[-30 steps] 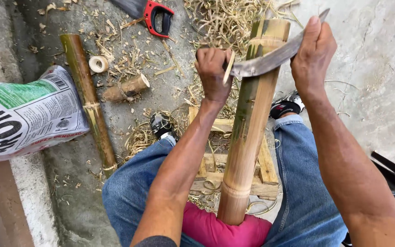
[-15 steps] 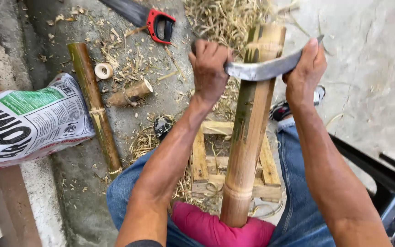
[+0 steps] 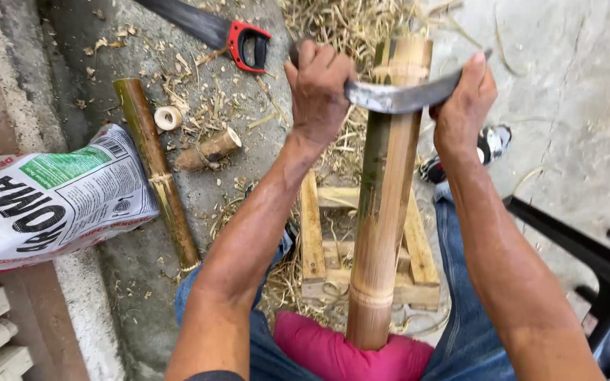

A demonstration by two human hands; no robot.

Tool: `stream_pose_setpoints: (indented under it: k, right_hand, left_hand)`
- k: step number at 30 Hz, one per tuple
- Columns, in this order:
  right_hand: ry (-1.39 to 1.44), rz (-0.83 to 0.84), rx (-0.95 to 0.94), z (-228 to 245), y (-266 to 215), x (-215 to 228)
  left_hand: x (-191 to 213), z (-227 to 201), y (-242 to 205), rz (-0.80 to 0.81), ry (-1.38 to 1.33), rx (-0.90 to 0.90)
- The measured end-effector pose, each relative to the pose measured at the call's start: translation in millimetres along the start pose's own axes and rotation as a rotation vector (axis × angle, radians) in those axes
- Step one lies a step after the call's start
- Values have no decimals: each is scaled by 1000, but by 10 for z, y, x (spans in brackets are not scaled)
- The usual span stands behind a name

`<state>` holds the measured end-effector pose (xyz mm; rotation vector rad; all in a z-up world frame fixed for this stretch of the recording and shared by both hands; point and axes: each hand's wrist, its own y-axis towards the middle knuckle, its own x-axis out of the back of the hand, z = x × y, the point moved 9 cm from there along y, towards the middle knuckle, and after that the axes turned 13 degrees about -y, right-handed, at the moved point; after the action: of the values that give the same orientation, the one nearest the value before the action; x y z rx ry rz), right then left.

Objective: The recorder is shaving or peeling a bamboo stalk using a curved blade and a straight knife while sitting.

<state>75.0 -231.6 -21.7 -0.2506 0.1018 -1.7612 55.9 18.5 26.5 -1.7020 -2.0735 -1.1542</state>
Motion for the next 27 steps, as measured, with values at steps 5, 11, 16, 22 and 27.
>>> stream_pose_setpoints:
  k: [5, 11, 16, 22, 27]
  right_hand:
    - [-8, 7, 75, -80, 547, -42]
    - [-16, 31, 104, -328, 950, -69]
    - [3, 78, 44, -195, 1006, -166]
    - [-5, 0, 125, -315, 1126, -84]
    - [54, 71, -116, -183, 1340, -129]
  left_hand:
    - [177, -167, 531, -102, 83, -92]
    - [32, -6, 598, -99, 181, -77]
    - [-4, 20, 677, -127, 215, -141]
    - [-174, 213, 682, -49, 108, -14]
    - [-234, 267, 849, -118, 196, 68]
